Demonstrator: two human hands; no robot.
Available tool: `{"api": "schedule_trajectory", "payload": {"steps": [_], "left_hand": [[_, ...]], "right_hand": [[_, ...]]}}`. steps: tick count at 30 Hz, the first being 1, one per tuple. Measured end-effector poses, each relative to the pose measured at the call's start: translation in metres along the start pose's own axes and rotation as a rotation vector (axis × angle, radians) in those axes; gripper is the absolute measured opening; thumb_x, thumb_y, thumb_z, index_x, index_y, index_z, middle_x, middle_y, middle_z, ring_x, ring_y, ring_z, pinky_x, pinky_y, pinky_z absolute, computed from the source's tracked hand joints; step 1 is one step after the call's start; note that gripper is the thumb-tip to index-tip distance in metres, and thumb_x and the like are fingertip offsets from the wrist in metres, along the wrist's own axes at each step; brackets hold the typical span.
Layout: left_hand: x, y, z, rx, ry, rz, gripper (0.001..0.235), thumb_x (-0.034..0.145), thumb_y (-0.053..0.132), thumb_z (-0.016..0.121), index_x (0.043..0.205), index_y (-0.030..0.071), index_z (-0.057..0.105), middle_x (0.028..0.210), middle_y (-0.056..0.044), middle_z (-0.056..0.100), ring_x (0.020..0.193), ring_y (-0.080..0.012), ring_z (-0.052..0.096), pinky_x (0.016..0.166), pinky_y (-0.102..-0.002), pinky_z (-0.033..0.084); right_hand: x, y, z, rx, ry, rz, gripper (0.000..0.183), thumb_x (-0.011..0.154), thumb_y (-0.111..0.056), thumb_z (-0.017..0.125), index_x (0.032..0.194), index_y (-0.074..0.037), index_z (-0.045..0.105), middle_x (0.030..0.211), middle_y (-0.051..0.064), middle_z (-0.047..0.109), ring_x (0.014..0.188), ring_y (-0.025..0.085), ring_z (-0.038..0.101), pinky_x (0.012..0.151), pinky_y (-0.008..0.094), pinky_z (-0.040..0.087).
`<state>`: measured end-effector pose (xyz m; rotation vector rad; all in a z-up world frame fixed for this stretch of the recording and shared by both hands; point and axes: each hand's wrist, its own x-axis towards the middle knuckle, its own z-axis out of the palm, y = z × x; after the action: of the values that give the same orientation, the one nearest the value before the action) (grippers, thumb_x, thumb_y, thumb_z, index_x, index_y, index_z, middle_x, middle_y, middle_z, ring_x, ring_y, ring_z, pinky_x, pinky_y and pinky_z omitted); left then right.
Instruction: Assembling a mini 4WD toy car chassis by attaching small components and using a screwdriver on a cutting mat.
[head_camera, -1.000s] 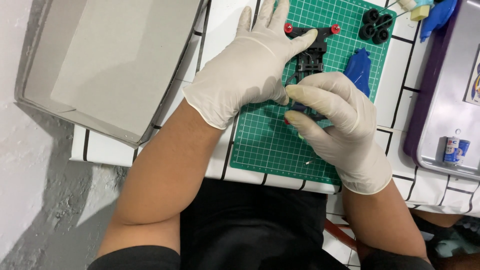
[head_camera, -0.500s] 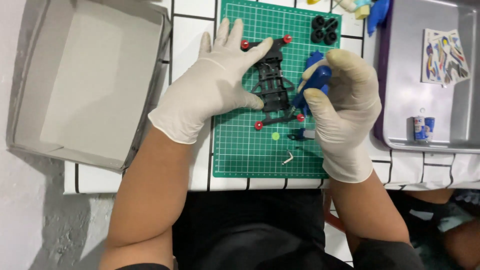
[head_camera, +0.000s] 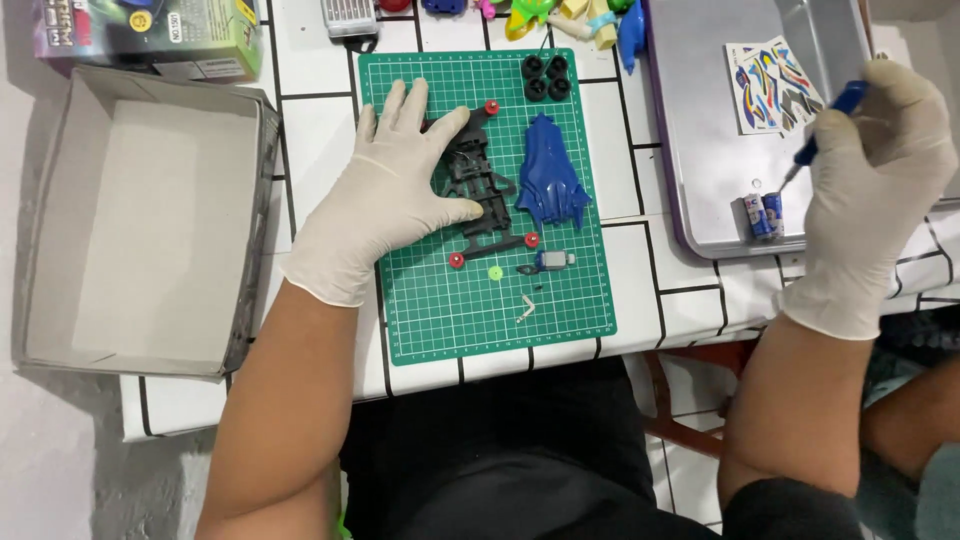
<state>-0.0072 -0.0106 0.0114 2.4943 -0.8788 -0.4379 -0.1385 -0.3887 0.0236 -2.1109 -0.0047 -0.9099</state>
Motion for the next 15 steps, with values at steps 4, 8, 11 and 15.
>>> {"api": "schedule_trajectory", "payload": {"steps": [4, 8, 11, 15], "left_hand": [[0.001, -0.003, 0.0, 0.051, 0.014, 0.015, 0.09, 0.087, 0.045, 0.076, 0.16, 0.018, 0.032, 0.166, -0.031, 0.0, 0.154, -0.045, -0.007, 0.122, -0.061, 0.0], [0.0, -0.001, -0.004, 0.009, -0.018, 0.009, 0.088, 0.088, 0.037, 0.073, 0.162, 0.019, 0.028, 0.167, -0.029, -0.004, 0.154, -0.042, -0.011, 0.123, -0.058, -0.005], [-0.002, -0.001, -0.006, -0.017, -0.024, 0.011, 0.086, 0.089, 0.032, 0.07, 0.162, 0.019, 0.027, 0.167, -0.028, -0.004, 0.155, -0.0405, -0.012, 0.124, -0.056, -0.007], [-0.003, -0.003, -0.007, -0.039, -0.019, 0.011, 0.085, 0.088, 0.028, 0.068, 0.162, 0.019, 0.028, 0.168, -0.026, -0.004, 0.155, -0.0404, -0.012, 0.124, -0.055, -0.007]], "right_hand": [[0.001, 0.051, -0.031, -0.337, -0.028, 0.001, 0.04, 0.102, 0.02, 0.068, 0.139, 0.006, 0.062, 0.12, 0.021, 0.062, 0.096, 0.026, 0.06, 0.084, 0.035, 0.05], [-0.003, 0.09, -0.045, -0.563, -0.214, -0.048, 0.033, 0.105, 0.009, 0.075, 0.138, 0.006, 0.077, 0.114, 0.022, 0.068, 0.088, 0.029, 0.062, 0.081, 0.039, 0.052], [-0.004, 0.086, -0.043, -0.61, -0.334, 0.092, 0.038, 0.102, 0.002, 0.071, 0.139, -0.003, 0.077, 0.113, 0.018, 0.066, 0.085, 0.029, 0.06, 0.082, 0.042, 0.049], [-0.001, 0.07, -0.038, -0.665, -0.441, 0.364, 0.036, 0.098, -0.007, 0.067, 0.132, -0.015, 0.076, 0.113, 0.014, 0.064, 0.094, 0.03, 0.062, 0.084, 0.044, 0.046]]}}
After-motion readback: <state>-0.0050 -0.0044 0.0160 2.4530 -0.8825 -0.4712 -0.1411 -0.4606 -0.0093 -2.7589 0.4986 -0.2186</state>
